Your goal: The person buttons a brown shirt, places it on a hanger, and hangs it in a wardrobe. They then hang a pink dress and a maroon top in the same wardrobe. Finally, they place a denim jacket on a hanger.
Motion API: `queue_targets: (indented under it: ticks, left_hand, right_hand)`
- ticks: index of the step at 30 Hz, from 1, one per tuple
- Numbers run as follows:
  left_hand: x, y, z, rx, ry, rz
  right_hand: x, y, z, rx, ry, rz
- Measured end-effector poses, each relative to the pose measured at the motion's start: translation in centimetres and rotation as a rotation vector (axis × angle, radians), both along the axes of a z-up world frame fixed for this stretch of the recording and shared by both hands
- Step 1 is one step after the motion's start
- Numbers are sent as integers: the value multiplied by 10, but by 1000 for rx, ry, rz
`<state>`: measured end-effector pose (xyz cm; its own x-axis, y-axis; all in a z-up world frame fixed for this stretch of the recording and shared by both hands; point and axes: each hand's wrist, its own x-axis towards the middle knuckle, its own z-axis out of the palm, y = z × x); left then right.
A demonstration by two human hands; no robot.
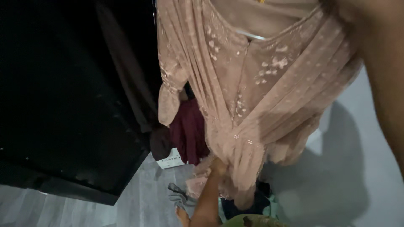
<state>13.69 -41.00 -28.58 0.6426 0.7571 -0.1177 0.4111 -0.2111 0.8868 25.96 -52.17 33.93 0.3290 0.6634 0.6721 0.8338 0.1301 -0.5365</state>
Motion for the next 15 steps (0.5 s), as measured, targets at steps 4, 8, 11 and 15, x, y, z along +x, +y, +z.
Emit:
queue_targets:
  ticks: [4, 8, 11, 15]
  left_hand:
    - [-36, 19, -23, 84, -144, 53]
    - [-69, 49, -33, 235, -348, 148]
    - [-94, 69, -18, 103, -288, 346]
    - [-117, 102, 74, -32, -306, 489]
  right_hand:
    - [9, 16, -12, -39, 19, 64]
    - [8, 21, -40, -122, 73, 97]
    - [-1, 20, -77, -279, 304, -119]
    - [-4, 29, -114, -368, 355, -138]
